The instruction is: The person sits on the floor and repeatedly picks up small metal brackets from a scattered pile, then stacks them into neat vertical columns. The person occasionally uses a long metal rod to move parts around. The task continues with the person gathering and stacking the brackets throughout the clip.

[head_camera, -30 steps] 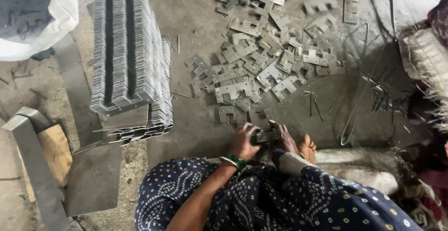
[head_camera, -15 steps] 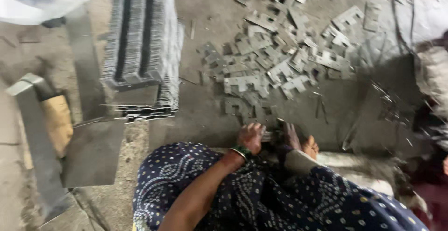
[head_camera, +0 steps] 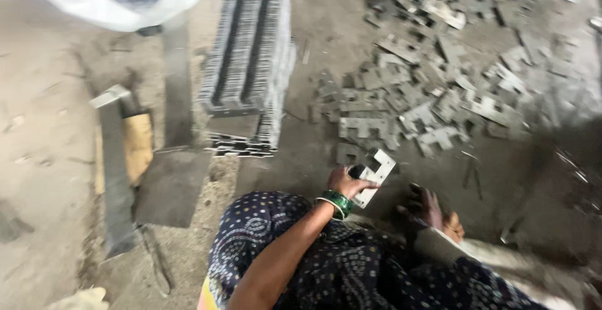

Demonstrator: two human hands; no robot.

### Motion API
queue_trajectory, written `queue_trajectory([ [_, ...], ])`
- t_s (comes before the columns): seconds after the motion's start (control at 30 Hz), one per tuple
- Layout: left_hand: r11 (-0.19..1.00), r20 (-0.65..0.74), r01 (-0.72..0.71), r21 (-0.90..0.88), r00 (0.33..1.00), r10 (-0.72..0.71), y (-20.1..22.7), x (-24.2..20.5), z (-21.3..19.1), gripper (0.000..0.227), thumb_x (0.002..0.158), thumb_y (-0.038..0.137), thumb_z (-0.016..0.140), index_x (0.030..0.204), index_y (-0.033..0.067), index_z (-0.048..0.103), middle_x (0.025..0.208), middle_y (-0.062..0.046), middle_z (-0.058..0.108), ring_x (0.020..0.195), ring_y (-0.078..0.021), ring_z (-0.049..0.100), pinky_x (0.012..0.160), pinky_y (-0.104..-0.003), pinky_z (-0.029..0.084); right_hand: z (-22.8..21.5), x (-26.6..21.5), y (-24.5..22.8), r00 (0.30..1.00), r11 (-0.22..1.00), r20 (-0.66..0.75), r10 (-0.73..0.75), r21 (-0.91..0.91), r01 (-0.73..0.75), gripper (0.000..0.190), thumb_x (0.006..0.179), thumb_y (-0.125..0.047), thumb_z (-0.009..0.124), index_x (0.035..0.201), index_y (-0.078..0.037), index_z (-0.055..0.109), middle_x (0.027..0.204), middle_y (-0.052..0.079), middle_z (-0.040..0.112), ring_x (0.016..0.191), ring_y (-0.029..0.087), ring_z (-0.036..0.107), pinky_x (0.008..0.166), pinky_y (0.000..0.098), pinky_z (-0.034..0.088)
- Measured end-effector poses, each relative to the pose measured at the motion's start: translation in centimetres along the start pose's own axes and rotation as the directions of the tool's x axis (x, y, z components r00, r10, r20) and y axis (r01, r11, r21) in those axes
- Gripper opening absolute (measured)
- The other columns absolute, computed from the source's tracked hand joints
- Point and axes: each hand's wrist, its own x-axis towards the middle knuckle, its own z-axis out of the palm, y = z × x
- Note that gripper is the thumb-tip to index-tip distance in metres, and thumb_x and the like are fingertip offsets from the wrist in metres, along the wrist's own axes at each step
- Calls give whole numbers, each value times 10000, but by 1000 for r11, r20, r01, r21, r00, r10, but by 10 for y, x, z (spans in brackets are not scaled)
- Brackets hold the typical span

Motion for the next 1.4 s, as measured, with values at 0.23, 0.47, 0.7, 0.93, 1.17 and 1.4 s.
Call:
queue_trajectory([
  [0.23, 865, -425, -217, 453, 800, 424, 54, -36, -164, 978, 538, 663, 924, 1189, -29, 691, 1049, -211, 745, 981, -299, 713, 899, -396, 555, -3, 6, -53, 997, 944, -41, -65, -326, 48, 641, 732, -171, 840, 1329, -107, 616, 1270, 140, 622, 1101, 304, 660, 896, 415, 541],
  [0.47, 489, -64, -407, 772, 715, 696, 114, -80, -329, 587, 670, 386, 935, 1143, 109, 725, 1184, -88, 725, 1100, -301, 667, 969, -439, 527, -3, 9, -34, 995, 952, 30, 94, -294, -81, 600, 786, -221, 795, 1342, -108, 601, 1243, 142, 639, 1059, 292, 704, 904, 423, 557],
  [0.7, 525, -111, -180, 832, 873, 475, 110, -76, -341, 639, 582, 289, 974, 1172, 264, 730, 1220, -45, 631, 1232, -252, 544, 1085, -408, 455, -13, 21, -15, 989, 946, 146, -11, -318, 57, 628, 798, -258, 799, 1347, -69, 560, 1204, 161, 636, 1037, 290, 698, 849, 419, 585],
  [0.93, 780, -379, -135, 611, 816, 437, 68, -73, -358, 1211, 567, 534, 906, 1543, 121, 319, 1534, -207, 406, 1403, -384, 380, 1131, -473, 324, -10, 9, -54, 989, 931, 81, 120, -356, -84, 533, 819, -211, 785, 1320, -125, 622, 1248, 136, 643, 1082, 289, 686, 904, 414, 554],
  [1.17, 983, -544, 125, 137, 839, -31, 20, -36, -341, 956, 893, 799, 456, 1512, 70, 480, 1469, -237, 545, 1402, -402, 480, 1168, -453, 357, 2, 16, -32, 999, 873, -29, 28, -487, -38, 531, 778, -272, 819, 1278, -165, 675, 1285, 108, 650, 1166, 300, 642, 960, 432, 534],
  [1.4, 947, -573, -314, -68, 789, 220, 7, -33, -332, 906, 854, 715, 505, 1495, 76, 455, 1284, -240, 701, 1237, -370, 668, 1041, -437, 496, -2, 27, 6, 1000, 911, 24, -8, -412, 17, 581, 762, -304, 792, 1313, -185, 648, 1253, 103, 673, 1148, 315, 664, 928, 431, 554],
])
